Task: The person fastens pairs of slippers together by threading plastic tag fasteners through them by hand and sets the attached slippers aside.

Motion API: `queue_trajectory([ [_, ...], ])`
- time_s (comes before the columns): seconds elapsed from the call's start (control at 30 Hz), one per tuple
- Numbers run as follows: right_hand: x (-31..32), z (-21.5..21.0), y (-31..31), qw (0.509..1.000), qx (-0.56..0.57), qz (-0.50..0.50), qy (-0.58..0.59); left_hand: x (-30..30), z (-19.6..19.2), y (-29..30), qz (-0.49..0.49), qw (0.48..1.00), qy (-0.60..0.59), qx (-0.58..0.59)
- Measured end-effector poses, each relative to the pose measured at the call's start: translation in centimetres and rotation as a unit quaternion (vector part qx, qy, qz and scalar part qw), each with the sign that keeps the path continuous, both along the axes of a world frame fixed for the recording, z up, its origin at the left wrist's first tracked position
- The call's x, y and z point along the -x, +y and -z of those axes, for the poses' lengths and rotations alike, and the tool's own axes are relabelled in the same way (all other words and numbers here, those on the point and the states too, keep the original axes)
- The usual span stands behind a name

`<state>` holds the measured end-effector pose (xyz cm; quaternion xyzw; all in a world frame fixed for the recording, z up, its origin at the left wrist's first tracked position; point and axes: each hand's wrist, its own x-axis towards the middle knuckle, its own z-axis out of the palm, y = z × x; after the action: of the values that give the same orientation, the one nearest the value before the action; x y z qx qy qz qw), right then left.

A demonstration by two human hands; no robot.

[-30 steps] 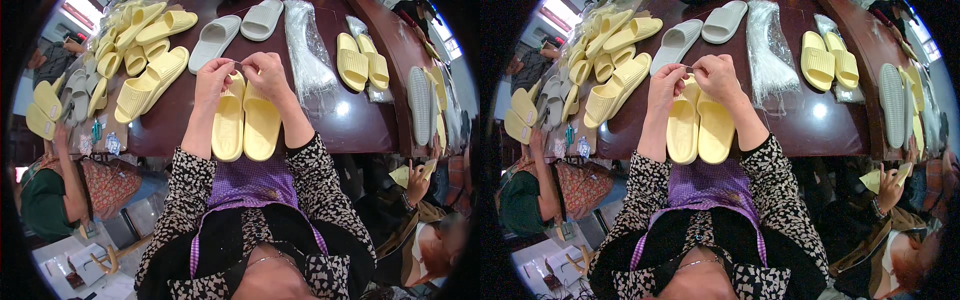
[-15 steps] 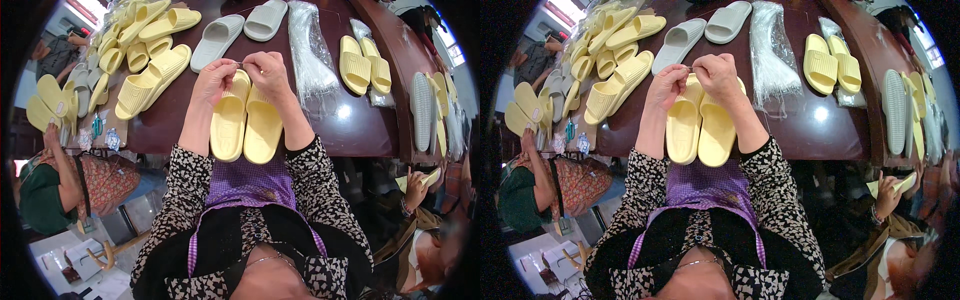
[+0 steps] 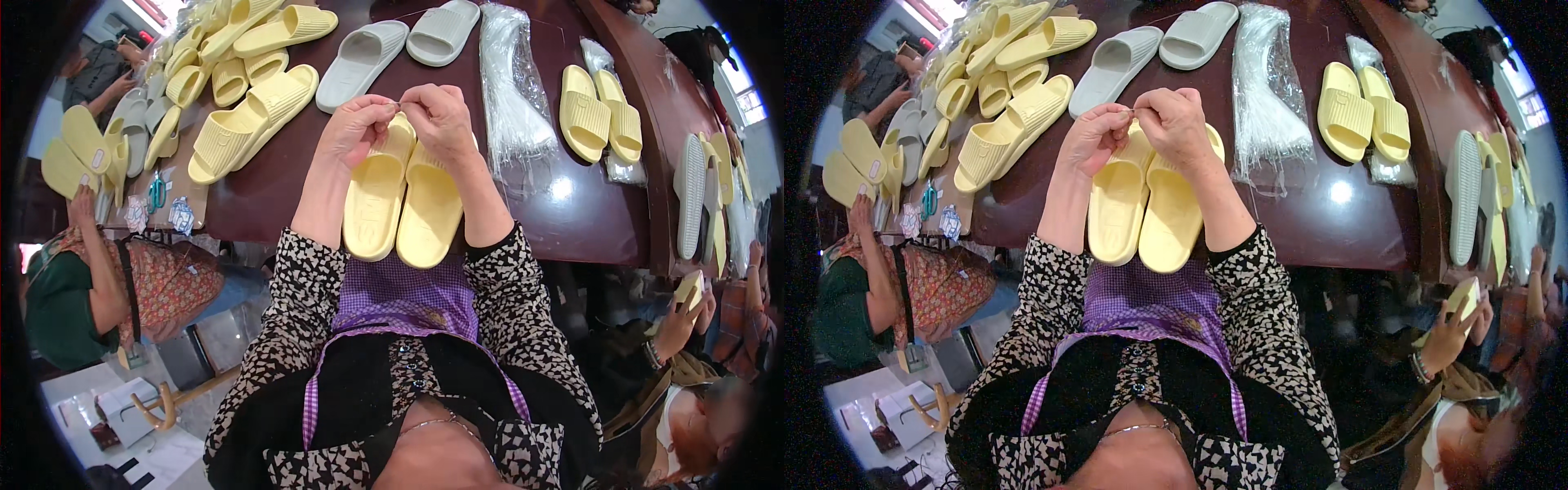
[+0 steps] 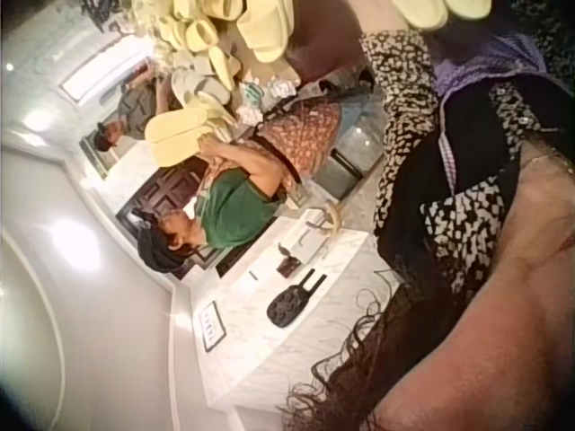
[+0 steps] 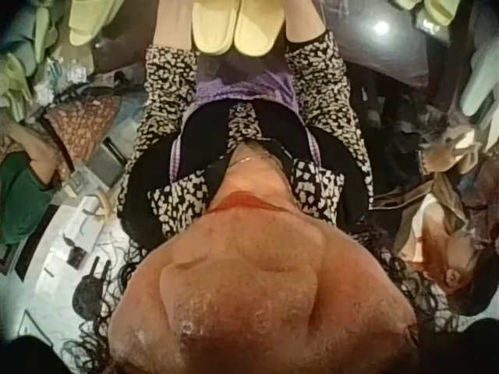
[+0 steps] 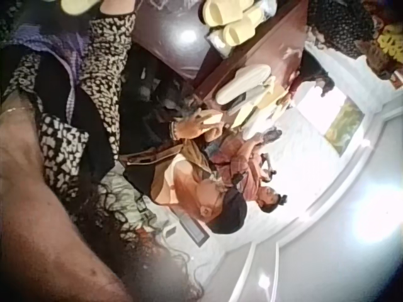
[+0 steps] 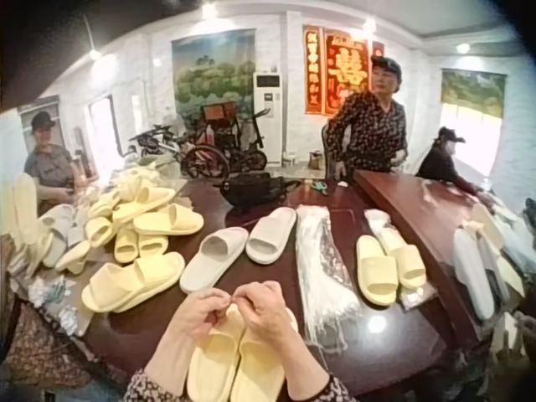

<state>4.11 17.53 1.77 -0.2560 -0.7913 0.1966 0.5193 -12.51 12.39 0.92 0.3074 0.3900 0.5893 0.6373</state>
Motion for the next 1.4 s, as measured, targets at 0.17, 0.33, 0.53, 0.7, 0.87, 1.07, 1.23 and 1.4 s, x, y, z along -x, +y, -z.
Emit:
queue_trajectory([
  [0.17, 0.4, 0.7, 0.5, 1.000, -0.012, -0.007, -0.003, -1.0, 0.0, -0.4, -0.084, 0.995, 0.061, -0.007],
  [0.33, -1.8, 0.3, 0.9, 0.999, 0.008, 0.037, 0.034, -1.8, 0.7, -2.9, -0.273, 0.901, 0.322, -0.097],
  [0.53, -6.2, -2.4, -7.9, 0.925, 0.350, -0.019, -0.148, 3.1, 3.5, -10.9, -0.305, 0.853, 0.423, -0.040],
  [0.7, -3.7, -0.3, -10.9, 0.933, 0.243, 0.027, -0.265, 9.0, 5.0, -13.3, -0.459, 0.704, 0.539, -0.064],
  [0.87, -1.5, 0.1, -9.6, 0.906, 0.249, 0.151, -0.308, 13.8, 1.1, -12.4, -0.526, 0.806, 0.271, -0.029],
  [1.07, -1.5, 2.9, -9.2, 0.938, 0.138, 0.215, -0.236, 22.8, 4.9, -15.0, -0.402, 0.914, 0.044, 0.013],
  [1.23, -6.1, -2.0, -7.4, 0.923, 0.173, 0.241, -0.246, 24.0, 5.2, -14.5, -0.342, 0.939, -0.010, 0.041],
  [1.4, -12.9, -12.6, -1.6, 0.824, 0.085, 0.378, -0.414, 22.3, 3.7, -17.4, -0.355, 0.928, -0.111, 0.006],
])
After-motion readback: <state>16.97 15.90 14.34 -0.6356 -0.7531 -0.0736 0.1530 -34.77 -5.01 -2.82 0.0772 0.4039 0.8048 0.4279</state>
